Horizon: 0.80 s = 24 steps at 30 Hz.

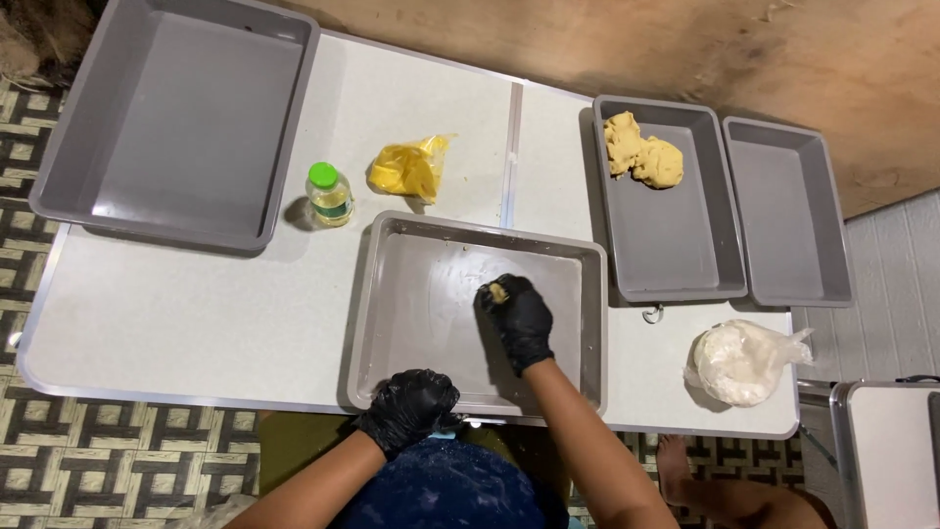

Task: Adding green food coloring to a portion of dough and kneading it thoroughly on a tray to ensure even color distribution.

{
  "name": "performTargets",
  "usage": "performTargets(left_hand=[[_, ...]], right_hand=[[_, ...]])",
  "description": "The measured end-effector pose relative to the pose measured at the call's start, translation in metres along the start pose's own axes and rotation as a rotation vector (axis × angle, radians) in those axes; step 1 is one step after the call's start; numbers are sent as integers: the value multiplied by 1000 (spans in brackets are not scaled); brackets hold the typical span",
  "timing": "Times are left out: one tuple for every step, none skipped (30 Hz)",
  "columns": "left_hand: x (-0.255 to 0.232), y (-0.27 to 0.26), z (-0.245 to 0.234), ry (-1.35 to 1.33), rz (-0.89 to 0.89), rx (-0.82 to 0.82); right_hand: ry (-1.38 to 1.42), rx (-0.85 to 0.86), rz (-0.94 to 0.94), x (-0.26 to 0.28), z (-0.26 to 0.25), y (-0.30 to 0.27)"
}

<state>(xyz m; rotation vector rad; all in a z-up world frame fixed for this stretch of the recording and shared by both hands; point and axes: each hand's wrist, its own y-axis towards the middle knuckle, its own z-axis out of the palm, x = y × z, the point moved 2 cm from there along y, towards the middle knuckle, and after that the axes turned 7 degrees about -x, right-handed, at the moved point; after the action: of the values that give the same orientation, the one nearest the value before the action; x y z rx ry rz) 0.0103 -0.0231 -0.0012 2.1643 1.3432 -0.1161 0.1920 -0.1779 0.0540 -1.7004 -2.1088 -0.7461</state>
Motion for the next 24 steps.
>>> performTargets(left_hand=[[0,-1,2,3,-27,39],[0,-1,5,5,-51,77],[1,-2,5,4,-45,79],[1,-3,6,-2,-34,33],[1,-4,6,-8,-23,-14],[0,-4,7,-8,-17,-16],[-1,-3,6,4,-16,-57],[0,-4,4,20,-19,-98],[-2,-1,0,24,-17,-100],[-2,1,-3,17,-20,-22],[-3,3,-7,10,-24,57],[-3,1,-6,15,-25,54],[-2,0,-5,2,-56,37],[-2,-1,-3,-12,-87,19],[-1,1,0,-10,-87,16],[0,1,2,-13,-73,6],[1,2,4,-16,-60,-5],[0,4,1,-13,-59,-8],[-1,6,-2,-18,-36,8],[-1,9,-4,-23,-13,22],[0,11,-6,-20,-14,17],[0,10,-7,-25,-20,41],[0,10,-7,-30,-27,65],[1,10,-6,-28,-31,65]], right_hand=[[-68,88,47,22,2,-8],[-138,175,95,44,2,-17],[-137,170,99,46,11,-23],[-112,176,10,48,20,-29],[-87,182,-80,51,29,-35],[-88,176,-79,45,32,-32],[28,307,-61,41,37,-30],[146,439,-49,38,44,-28],[148,436,-53,44,33,-20],[355,503,100,51,24,-13],[562,568,255,58,16,-6],[563,568,249,56,14,2],[490,404,224,52,10,11],[414,240,200,48,4,20],[414,240,196,48,1,26],[297,155,165,47,-4,32],[179,70,134,47,-9,37],[180,69,129,42,-1,38],[8,88,130,37,7,39],[-165,107,129,31,16,41],[-165,104,123,34,23,42],[-155,54,69,36,30,40],[-145,4,15,39,37,38],[-144,7,13,47,38,42]])
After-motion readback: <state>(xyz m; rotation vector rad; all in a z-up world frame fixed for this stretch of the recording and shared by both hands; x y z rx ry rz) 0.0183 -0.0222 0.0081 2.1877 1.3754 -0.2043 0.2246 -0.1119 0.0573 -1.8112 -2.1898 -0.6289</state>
